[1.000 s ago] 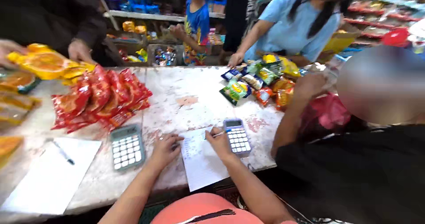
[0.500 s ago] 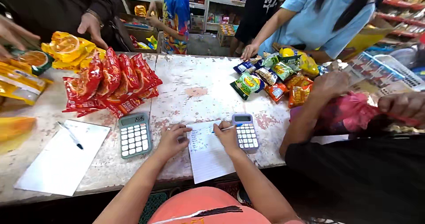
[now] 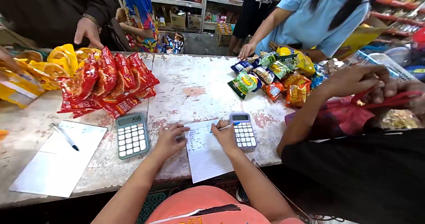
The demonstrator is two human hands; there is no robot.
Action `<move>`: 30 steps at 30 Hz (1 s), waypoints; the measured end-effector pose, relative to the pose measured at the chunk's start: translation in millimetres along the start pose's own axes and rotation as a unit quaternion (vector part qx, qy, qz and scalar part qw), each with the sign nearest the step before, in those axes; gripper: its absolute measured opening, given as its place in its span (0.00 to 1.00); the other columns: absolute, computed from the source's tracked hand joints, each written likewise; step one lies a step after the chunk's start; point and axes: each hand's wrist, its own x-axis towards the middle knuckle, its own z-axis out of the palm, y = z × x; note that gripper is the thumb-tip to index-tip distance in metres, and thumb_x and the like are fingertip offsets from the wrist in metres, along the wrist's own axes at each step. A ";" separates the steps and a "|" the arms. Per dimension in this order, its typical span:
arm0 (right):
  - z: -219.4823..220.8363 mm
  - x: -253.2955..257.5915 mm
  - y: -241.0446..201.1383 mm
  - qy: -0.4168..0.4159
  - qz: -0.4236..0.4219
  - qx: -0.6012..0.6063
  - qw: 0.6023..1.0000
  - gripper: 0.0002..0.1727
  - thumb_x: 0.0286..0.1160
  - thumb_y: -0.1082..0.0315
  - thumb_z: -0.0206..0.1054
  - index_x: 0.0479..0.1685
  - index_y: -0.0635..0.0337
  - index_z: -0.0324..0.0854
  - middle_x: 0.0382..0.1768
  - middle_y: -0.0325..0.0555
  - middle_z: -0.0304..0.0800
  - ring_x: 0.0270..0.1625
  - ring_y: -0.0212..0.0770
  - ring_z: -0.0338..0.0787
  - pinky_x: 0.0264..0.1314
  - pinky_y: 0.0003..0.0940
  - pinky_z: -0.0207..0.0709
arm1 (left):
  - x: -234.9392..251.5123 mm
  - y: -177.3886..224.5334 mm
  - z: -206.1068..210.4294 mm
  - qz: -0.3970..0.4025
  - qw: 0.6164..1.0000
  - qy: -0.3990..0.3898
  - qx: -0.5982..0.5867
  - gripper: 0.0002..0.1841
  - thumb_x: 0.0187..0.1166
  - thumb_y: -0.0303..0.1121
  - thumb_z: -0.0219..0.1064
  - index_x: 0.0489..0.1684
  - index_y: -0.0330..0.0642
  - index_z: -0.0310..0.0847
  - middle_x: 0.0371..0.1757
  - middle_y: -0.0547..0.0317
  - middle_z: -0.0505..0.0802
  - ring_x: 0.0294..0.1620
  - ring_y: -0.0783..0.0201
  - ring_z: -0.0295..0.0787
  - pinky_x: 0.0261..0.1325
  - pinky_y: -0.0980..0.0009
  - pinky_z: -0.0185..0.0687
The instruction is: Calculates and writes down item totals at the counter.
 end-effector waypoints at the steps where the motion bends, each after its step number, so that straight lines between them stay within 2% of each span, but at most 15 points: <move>1: -0.4 0.2 0.0 -0.001 0.001 0.004 1.000 0.15 0.71 0.69 0.71 0.18 0.65 0.78 0.17 0.38 0.77 0.22 0.27 0.76 0.32 0.27 0.72 | 0.4 0.1 0.1 0.000 1.000 0.000 0.001 0.20 0.67 0.41 0.72 0.59 0.49 0.92 0.59 0.49 0.92 0.65 0.44 0.85 0.68 0.26 0.59; 5: -0.3 1.1 1.7 -0.004 0.009 0.007 1.000 0.15 0.72 0.68 0.71 0.18 0.63 0.77 0.17 0.37 0.77 0.22 0.26 0.76 0.32 0.26 0.72 | 0.6 -0.5 0.9 -0.005 1.000 0.001 0.004 0.21 0.66 0.41 0.72 0.58 0.49 0.93 0.60 0.49 0.92 0.66 0.43 0.84 0.69 0.26 0.58; 7: 4.0 -0.2 1.9 -0.009 0.000 -0.007 1.000 0.15 0.73 0.67 0.70 0.20 0.65 0.79 0.19 0.40 0.80 0.25 0.28 0.78 0.35 0.28 0.74 | -3.9 -2.4 -0.6 -0.007 1.000 0.003 0.005 0.21 0.67 0.42 0.71 0.58 0.48 0.92 0.61 0.48 0.92 0.67 0.42 0.84 0.73 0.22 0.53; 8: 5.3 -1.4 2.5 -0.011 -0.007 -0.014 1.000 0.14 0.72 0.66 0.70 0.22 0.67 0.82 0.21 0.43 0.83 0.28 0.31 0.81 0.38 0.30 0.76 | -5.2 -3.6 -0.7 -0.005 1.000 0.002 0.005 0.21 0.67 0.42 0.71 0.58 0.47 0.92 0.61 0.47 0.92 0.68 0.41 0.84 0.75 0.20 0.51; 11: -3.7 -3.2 -3.7 -0.030 0.000 -0.035 0.999 0.15 0.75 0.63 0.69 0.30 0.70 0.86 0.32 0.55 0.89 0.41 0.45 0.88 0.52 0.43 0.81 | -2.4 -2.1 2.0 0.024 1.000 0.006 -0.001 0.23 0.69 0.43 0.66 0.58 0.41 0.91 0.59 0.42 0.92 0.65 0.38 0.86 0.74 0.21 0.56; 14: -4.1 -0.3 -0.7 -0.027 -0.008 -0.013 1.000 0.16 0.74 0.65 0.68 0.26 0.71 0.84 0.26 0.54 0.85 0.34 0.46 0.85 0.45 0.45 0.77 | -1.3 -2.3 -0.8 0.032 0.999 -0.010 -0.005 0.24 0.69 0.43 0.67 0.58 0.36 0.90 0.59 0.35 0.90 0.62 0.33 0.84 0.66 0.25 0.63; 16: -5.4 0.8 -1.8 -0.039 -0.005 -0.011 0.999 0.16 0.76 0.65 0.68 0.26 0.71 0.84 0.26 0.55 0.85 0.35 0.47 0.85 0.46 0.46 0.77 | -1.1 -1.2 -6.1 0.023 0.999 -0.039 -0.006 0.24 0.69 0.41 0.70 0.60 0.34 0.89 0.61 0.31 0.88 0.65 0.29 0.82 0.68 0.24 0.62; 24: -3.3 -0.2 -2.4 -0.045 -0.019 -0.032 0.998 0.16 0.76 0.64 0.66 0.24 0.69 0.83 0.24 0.54 0.82 0.33 0.47 0.83 0.43 0.44 0.73 | -3.4 -3.1 -7.3 0.014 0.999 -0.042 -0.002 0.24 0.68 0.38 0.72 0.60 0.32 0.89 0.60 0.28 0.88 0.64 0.28 0.81 0.66 0.25 0.62; 26: -3.6 0.1 -2.2 -0.046 -0.019 -0.028 0.998 0.17 0.76 0.65 0.65 0.24 0.70 0.82 0.23 0.53 0.81 0.32 0.47 0.82 0.42 0.45 0.73 | -3.3 -5.3 -5.4 0.010 0.999 -0.038 -0.002 0.23 0.68 0.39 0.71 0.59 0.33 0.89 0.60 0.30 0.88 0.64 0.29 0.81 0.67 0.24 0.60; 30: -4.4 -0.9 -5.9 -0.044 0.005 -0.025 0.999 0.16 0.76 0.63 0.66 0.27 0.70 0.84 0.26 0.53 0.85 0.34 0.45 0.85 0.44 0.45 0.76 | -3.4 -12.4 6.1 0.027 0.999 0.025 0.014 0.24 0.66 0.46 0.68 0.54 0.40 0.93 0.56 0.41 0.92 0.59 0.37 0.87 0.64 0.20 0.60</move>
